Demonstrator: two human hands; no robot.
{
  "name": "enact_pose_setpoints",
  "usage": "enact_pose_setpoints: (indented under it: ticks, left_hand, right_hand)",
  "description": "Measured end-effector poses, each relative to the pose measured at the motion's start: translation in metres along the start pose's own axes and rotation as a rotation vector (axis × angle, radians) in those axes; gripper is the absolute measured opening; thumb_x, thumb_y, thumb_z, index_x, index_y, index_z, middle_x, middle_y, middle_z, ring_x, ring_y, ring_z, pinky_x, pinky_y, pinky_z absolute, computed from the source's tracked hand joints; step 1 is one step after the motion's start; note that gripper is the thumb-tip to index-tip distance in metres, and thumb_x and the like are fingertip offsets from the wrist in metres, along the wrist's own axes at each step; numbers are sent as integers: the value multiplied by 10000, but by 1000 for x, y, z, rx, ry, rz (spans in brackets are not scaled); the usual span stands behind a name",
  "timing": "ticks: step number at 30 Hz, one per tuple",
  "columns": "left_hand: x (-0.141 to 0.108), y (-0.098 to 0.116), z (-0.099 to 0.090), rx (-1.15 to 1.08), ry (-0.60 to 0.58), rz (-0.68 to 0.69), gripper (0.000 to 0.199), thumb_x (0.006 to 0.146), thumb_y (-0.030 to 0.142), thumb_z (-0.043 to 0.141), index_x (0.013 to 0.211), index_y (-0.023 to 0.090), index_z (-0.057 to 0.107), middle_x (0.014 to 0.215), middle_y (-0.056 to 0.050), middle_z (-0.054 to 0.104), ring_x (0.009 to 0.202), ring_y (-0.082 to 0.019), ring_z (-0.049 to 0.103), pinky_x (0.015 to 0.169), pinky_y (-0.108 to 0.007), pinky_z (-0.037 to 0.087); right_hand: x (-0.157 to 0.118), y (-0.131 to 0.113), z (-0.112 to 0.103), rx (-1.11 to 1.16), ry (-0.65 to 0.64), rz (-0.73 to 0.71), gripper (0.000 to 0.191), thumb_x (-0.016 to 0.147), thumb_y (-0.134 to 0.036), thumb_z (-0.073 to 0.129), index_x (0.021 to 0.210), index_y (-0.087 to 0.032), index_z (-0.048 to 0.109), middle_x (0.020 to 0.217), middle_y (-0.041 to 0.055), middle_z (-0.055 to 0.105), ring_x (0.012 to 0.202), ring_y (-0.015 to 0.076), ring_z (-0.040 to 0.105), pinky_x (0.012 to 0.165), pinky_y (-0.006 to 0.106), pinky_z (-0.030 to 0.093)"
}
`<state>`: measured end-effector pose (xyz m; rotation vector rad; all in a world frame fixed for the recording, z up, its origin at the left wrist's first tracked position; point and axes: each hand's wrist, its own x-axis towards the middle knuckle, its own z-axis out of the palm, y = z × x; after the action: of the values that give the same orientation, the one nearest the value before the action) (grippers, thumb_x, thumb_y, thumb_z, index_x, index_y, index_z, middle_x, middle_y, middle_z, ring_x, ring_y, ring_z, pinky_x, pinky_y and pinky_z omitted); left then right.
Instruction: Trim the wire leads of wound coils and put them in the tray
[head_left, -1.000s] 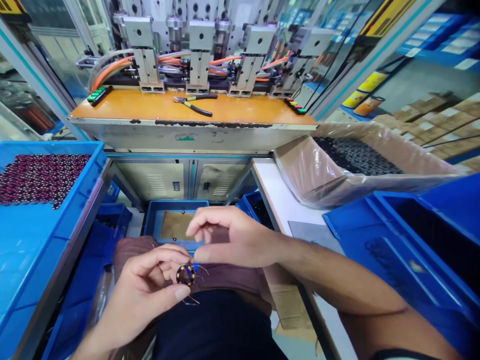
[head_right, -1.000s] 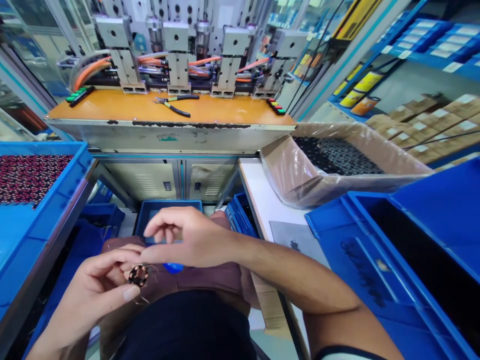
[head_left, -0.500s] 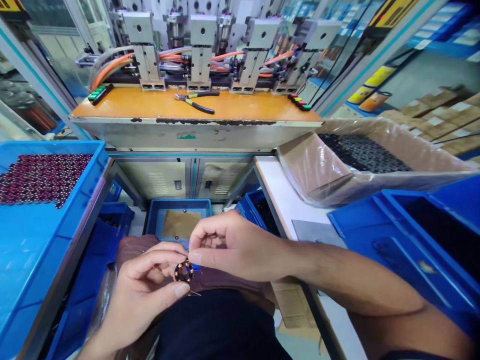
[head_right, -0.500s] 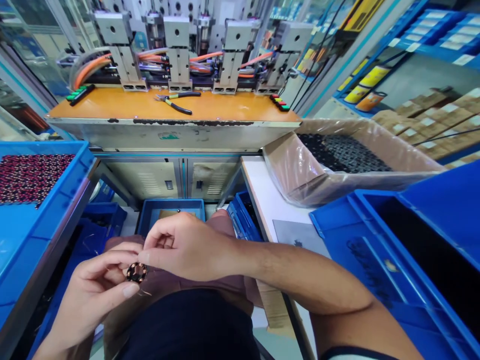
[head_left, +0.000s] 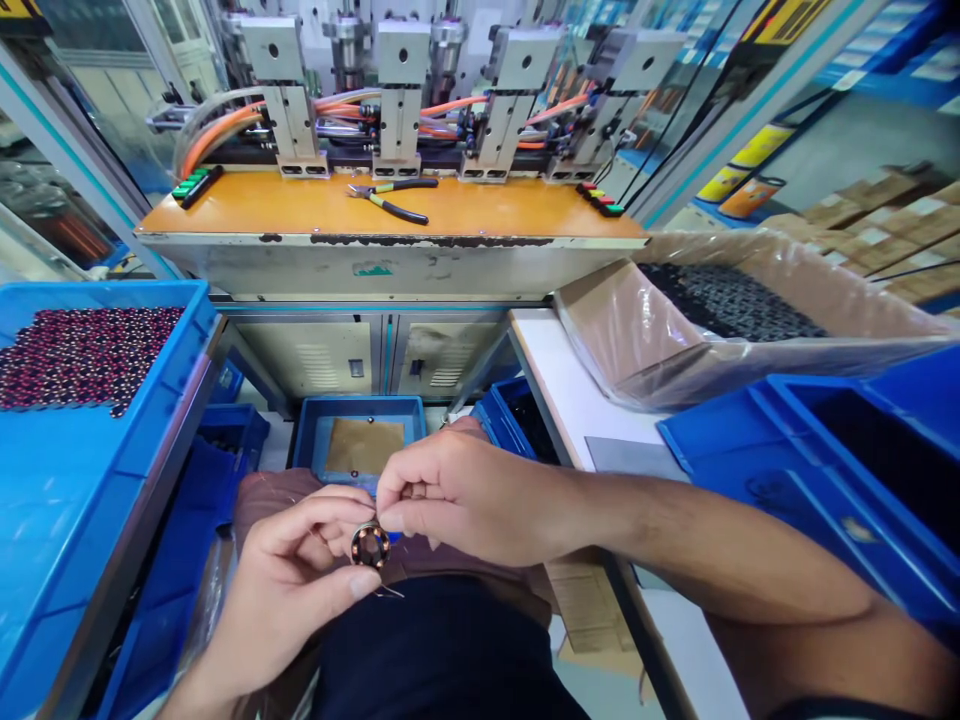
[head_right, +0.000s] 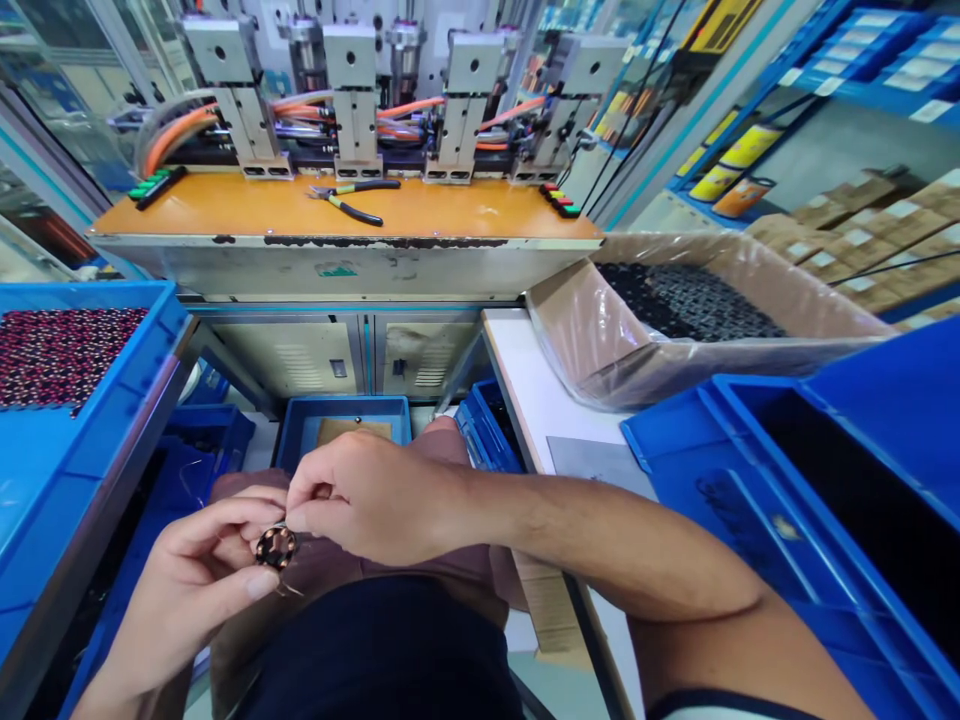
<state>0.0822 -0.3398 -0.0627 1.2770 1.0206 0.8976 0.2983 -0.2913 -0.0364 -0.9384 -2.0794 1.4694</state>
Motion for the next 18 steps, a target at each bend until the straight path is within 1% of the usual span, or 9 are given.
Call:
enact_pose_setpoints:
  ticks: [3, 5, 8, 11, 14, 18]
  left_hand:
    - [1, -6, -1, -57, -5, 13, 320, 659, 118, 845, 949, 246, 805, 1015, -85, 750, 826, -190, 733, 686, -205, 584]
    - [1, -11, -3, -110, -2, -6, 346, 653, 129, 853, 972, 254, 803, 1051, -88, 732, 864, -198, 724, 733, -239, 589]
    - [1, -16, -4, -175, -6, -31, 394, 626, 153, 876, 996, 264, 800, 1078, -86, 705, 858, -184, 703, 709, -230, 576]
    - [2, -15, -5, -182, -44, -9, 388, 621, 179, 885, 987, 278, 804, 1023, -68, 692, 794, -150, 674, 664, -207, 551]
    - [3, -12, -5, -165, -87, 17, 366, 631, 199, 885, 979, 274, 804, 993, -68, 670, 786, -151, 646, 655, -218, 536]
    - [2, -13, -5, -168, -121, 50, 357, 647, 235, 885, 989, 277, 794, 994, -66, 634, 810, -158, 628, 689, -244, 538]
  right_hand:
    - [-2, -1, 0, 17, -3, 0, 145, 848, -74, 624, 750, -155, 695, 623, -51, 635, 605, 79, 567, 648, 212, 414]
    - [-4, -1, 0, 46, -12, 3, 142, 855, -78, 621, 758, -154, 691, 629, -50, 630, 612, 78, 570, 655, 208, 419]
    - [-6, -1, 1, 135, -30, 31, 119, 872, -109, 612, 789, -143, 689, 650, -45, 622, 604, 72, 558, 621, 197, 420]
    - [-7, 1, 4, 210, -30, 27, 117, 874, -123, 604, 789, -143, 683, 652, -41, 607, 598, 74, 547, 598, 196, 418]
    - [-10, 3, 7, 210, -5, -18, 118, 867, -126, 612, 773, -149, 678, 659, -37, 609, 611, 77, 544, 617, 199, 427]
    - [-12, 1, 10, 197, 25, -63, 113, 875, -140, 620, 780, -144, 681, 674, -29, 611, 633, 77, 542, 629, 195, 438]
